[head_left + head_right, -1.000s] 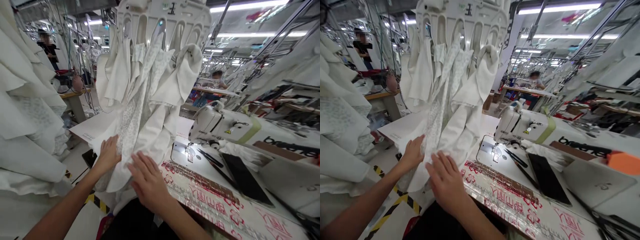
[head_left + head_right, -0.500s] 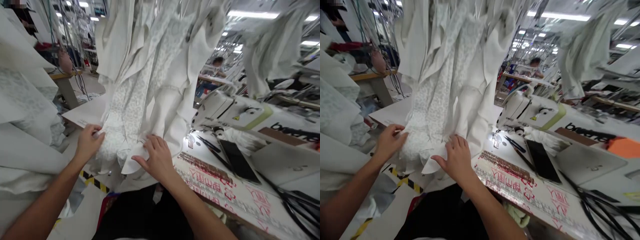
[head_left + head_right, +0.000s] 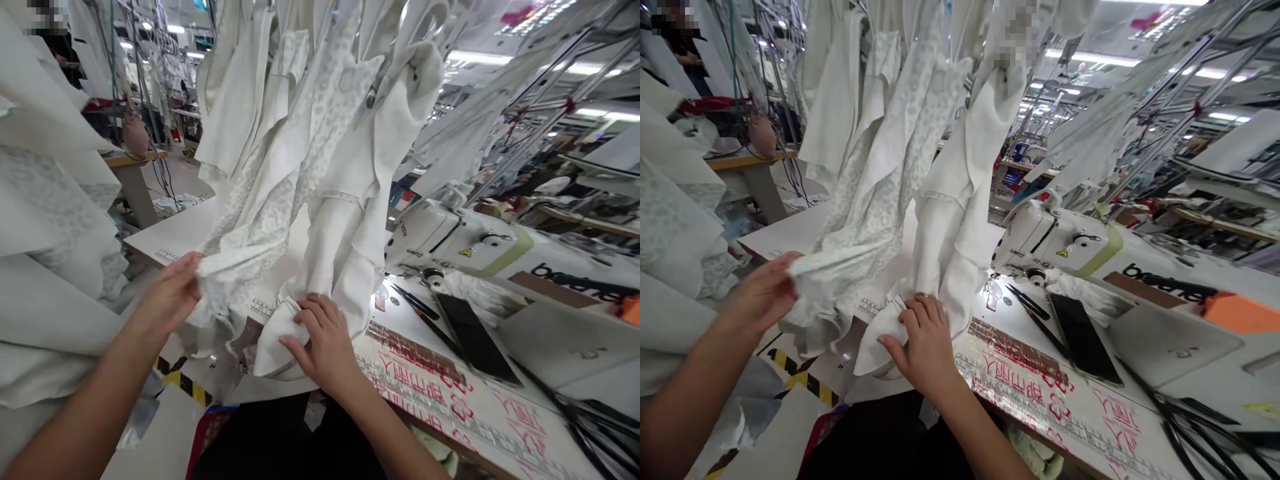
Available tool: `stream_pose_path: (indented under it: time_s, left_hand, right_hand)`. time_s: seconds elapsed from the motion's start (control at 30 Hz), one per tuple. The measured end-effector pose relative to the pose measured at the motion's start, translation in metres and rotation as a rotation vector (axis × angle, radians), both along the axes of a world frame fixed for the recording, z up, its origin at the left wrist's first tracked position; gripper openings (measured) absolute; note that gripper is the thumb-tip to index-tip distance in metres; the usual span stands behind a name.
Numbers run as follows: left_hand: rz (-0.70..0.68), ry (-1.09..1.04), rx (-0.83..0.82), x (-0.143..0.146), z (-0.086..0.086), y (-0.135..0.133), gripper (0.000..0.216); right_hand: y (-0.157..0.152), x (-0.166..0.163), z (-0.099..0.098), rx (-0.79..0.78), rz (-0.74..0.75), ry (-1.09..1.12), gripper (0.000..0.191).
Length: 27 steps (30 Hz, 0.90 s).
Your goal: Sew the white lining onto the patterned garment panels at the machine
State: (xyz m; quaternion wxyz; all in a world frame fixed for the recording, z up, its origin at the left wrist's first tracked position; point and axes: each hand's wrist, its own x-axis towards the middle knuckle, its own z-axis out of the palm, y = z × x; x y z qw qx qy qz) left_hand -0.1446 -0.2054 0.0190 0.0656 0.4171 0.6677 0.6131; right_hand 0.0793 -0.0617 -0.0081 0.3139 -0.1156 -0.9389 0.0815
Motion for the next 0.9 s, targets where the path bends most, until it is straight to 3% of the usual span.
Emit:
stream_pose_path:
  time_s: [0.17, 0.27, 0.33, 0.43, 0.53, 0.63, 0.77, 0.83, 0.9]
  left_hand:
    - [-0.006, -0.202, 0.255, 0.023, 0.044, -0.040, 0.033]
    - [-0.222, -0.225, 0.234, 0.052, 0.057, -0.042, 0.032]
    - [-0.362, -0.123, 0.137, 0.066, 0.060, -0.032, 0.028]
    - [-0.360, -0.039, 0.137, 0.072, 0.059, -0.008, 0.022]
    - [-0.306, 0.106, 0.099, 0.067, 0.058, 0.013, 0.017]
    - [-0.324, 0.399, 0.037, 0.065, 0.053, 0.028, 0.012]
    - [-0.280, 0.965, -0.007, 0.073, 0.042, 0.044, 0.018]
    - [-0.184, 1.190, -0.027, 0.078, 0.038, 0.052, 0.018]
    - [-0.116, 1.308, -0.039, 0.080, 0.037, 0.057, 0.016]
  right_hand:
    - [-0.015, -0.016, 0.018, -0.167, 0.059, 0.138, 0.021]
    - [-0.041, -0.026, 0.032, -0.549, 0.342, 0.193, 0.035]
    - [-0.054, -0.029, 0.036, -0.863, 0.492, 0.146, 0.028]
    - [-0.056, -0.024, 0.033, -1.257, 0.486, 0.145, 0.028]
    - [-0.040, -0.008, 0.028, -1.484, 0.366, 0.225, 0.034]
    - [-0.020, 0.014, 0.028, -1.512, 0.230, 0.346, 0.034]
    - [-0.006, 0.045, 0.033, -1.509, 0.067, 0.500, 0.039]
    - [-0.002, 0.059, 0.038, -1.350, 0.003, 0.479, 0.041]
    - [0.002, 0.072, 0.044, -1.051, -0.088, 0.396, 0.050]
